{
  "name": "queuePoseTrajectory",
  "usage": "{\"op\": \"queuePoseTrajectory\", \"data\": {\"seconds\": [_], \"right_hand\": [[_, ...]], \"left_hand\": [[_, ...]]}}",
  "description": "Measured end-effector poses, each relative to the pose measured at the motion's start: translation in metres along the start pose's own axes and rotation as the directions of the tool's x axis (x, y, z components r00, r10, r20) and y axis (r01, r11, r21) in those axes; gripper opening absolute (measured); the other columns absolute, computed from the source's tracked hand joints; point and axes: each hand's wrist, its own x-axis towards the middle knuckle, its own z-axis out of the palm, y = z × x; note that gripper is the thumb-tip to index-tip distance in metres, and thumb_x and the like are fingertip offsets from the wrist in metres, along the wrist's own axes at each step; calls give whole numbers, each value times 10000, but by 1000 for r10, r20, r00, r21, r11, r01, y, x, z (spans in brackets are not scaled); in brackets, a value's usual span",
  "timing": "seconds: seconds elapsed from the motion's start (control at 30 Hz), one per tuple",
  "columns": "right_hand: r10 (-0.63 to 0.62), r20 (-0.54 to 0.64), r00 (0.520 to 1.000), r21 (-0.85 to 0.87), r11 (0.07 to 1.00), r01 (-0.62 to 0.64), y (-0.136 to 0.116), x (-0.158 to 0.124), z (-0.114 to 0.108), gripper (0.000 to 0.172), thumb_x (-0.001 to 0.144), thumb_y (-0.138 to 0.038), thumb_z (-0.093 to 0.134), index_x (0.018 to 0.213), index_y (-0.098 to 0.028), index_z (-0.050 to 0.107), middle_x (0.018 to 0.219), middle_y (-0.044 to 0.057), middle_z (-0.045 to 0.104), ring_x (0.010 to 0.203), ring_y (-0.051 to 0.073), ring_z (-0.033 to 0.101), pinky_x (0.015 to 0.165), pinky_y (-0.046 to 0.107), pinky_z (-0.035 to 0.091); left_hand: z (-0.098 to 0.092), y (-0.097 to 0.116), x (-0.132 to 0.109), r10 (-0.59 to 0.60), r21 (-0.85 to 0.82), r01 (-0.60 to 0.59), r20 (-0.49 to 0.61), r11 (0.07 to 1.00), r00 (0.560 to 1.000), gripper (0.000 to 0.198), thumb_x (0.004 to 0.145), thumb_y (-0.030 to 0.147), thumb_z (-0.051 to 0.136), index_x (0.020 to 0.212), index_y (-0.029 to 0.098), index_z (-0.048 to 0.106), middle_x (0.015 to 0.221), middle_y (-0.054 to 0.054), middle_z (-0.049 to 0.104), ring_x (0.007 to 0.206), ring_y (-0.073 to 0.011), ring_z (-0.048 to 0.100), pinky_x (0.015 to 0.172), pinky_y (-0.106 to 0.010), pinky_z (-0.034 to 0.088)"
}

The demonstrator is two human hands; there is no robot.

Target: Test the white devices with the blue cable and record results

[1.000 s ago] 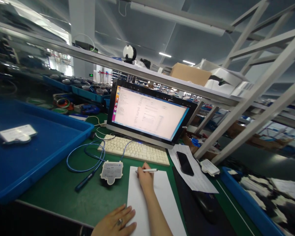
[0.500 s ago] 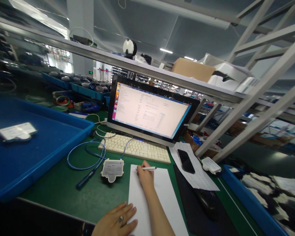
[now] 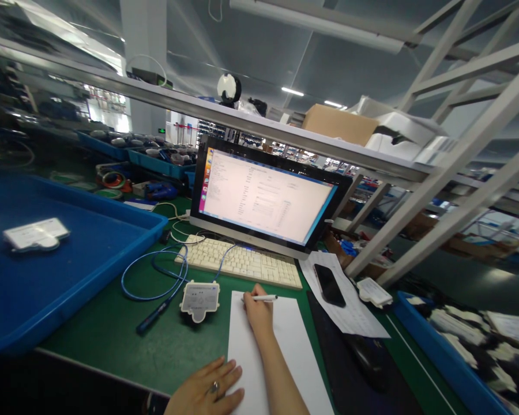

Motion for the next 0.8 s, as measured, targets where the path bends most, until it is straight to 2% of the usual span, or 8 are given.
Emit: {"op": "queuePoseTrajectory", "data": {"seconds": [0.23, 0.37, 0.53, 0.8], "right_hand": [[-14, -22, 1000, -31, 999, 14, 1, 1, 0, 227, 660, -239, 470, 486, -239, 325, 407, -73, 389, 466, 133, 409, 503, 254, 289], [-21, -25, 999, -45, 999, 20, 2, 1, 0, 234, 657, -238, 477, 486, -237, 318, 420, -72, 384, 480, 133, 404, 510, 257, 279], [-31, -31, 999, -48, 998, 30, 1, 0, -1, 232, 653, -233, 468, 485, -235, 308, 424, -75, 360, 482, 129, 389, 513, 257, 270], [-41, -58, 997, -30, 999, 40, -1, 2, -1, 219, 633, -254, 471, 468, -232, 328, 425, -71, 356, 476, 127, 380, 516, 265, 264]], "left_hand": [[-2, -1, 4, 14, 11, -13, -26, 1000, 1000, 307, 892, 432, 374, 884, 234, 608, 939, 15, 663, 923, -132, 603, 937, -266, 423], [-3, -2, 3, 40, 13, -41, 27, 999, 999, 275, 885, 422, 402, 919, 235, 600, 976, 10, 657, 950, -137, 596, 944, -272, 418], [1, -3, -1, 46, 15, -46, 21, 999, 999, 263, 878, 423, 420, 931, 228, 587, 970, 3, 655, 953, -140, 595, 959, -281, 405], [-1, -7, -4, 106, 21, -108, 90, 994, 990, 157, 879, 253, 457, 996, 219, 556, 1031, 1, 633, 1009, -133, 573, 965, -287, 399]]}}
